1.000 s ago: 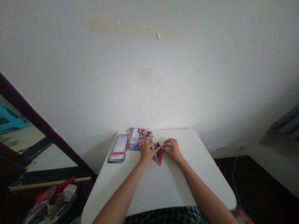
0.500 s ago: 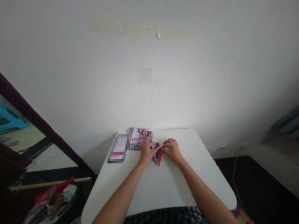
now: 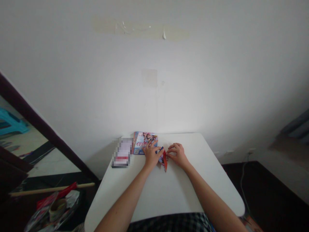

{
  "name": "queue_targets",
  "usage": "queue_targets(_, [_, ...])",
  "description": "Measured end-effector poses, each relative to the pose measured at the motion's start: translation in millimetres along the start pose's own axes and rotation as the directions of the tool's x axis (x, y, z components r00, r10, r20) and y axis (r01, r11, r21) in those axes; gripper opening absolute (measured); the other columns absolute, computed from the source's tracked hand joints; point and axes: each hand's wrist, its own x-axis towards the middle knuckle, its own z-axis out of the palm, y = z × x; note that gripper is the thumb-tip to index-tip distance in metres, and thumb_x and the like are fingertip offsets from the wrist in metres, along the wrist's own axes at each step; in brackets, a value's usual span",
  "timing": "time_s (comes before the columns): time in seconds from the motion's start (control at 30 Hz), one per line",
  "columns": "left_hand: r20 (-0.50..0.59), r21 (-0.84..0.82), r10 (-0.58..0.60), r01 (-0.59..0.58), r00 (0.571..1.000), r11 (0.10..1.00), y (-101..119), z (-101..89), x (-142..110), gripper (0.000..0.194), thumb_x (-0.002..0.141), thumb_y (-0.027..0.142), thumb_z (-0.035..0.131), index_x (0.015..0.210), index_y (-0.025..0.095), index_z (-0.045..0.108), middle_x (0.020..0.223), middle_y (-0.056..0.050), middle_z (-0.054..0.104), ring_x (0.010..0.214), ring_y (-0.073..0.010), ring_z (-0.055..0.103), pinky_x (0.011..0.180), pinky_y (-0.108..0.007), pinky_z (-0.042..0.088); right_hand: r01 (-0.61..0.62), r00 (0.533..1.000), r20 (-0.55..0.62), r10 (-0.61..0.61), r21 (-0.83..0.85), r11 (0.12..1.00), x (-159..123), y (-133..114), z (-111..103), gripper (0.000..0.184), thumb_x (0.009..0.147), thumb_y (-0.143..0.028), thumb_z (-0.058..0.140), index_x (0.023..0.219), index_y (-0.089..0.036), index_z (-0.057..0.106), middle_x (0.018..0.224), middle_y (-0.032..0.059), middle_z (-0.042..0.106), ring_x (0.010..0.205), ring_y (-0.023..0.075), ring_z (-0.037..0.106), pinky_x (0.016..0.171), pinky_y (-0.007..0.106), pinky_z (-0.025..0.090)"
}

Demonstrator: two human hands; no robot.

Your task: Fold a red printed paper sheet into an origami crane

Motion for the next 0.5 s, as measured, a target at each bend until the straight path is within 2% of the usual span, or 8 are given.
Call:
queue_targets(0.23, [-0.064, -0.038, 0.002, -0.004, 0.998, 0.999, -1.4, 1.2, 0.0, 0.009, 0.081, 0.033, 0.073, 0.086, 0.03, 0.079, 0.135, -0.003, 0.065, 0.136, -0.0304, 0.046, 0.115, -0.06, 0.027, 0.006, 1.0, 0.023, -0.006, -0.003, 1.0, -0.3, 0.1, -0.3, 0.005, 0.082, -0.035, 0.075, 0.083, -0.031, 0.079, 0.104, 0.0041, 0.07, 0.115, 0.0269, 0.051, 0.102, 0.045, 0.038])
queue_targets(0.5, [-0.074, -0.048, -0.018, 0.014, 0.997, 0.999, 0.2, 1.9, 0.1, 0.011, 0.085, 0.033, 0.069, 0.083, 0.03, 0.079, 0.133, -0.003, 0.066, 0.132, -0.0301, 0.049, 0.115, -0.061, 0.025, -0.004, 1.0, 0.018, 0.004, 0.0, 1.0, -0.1, -0.5, -0.6, 0.004, 0.081, -0.034, 0.075, 0.082, -0.031, 0.079, 0.103, 0.0035, 0.07, 0.114, 0.0265, 0.051, 0.102, 0.044, 0.037])
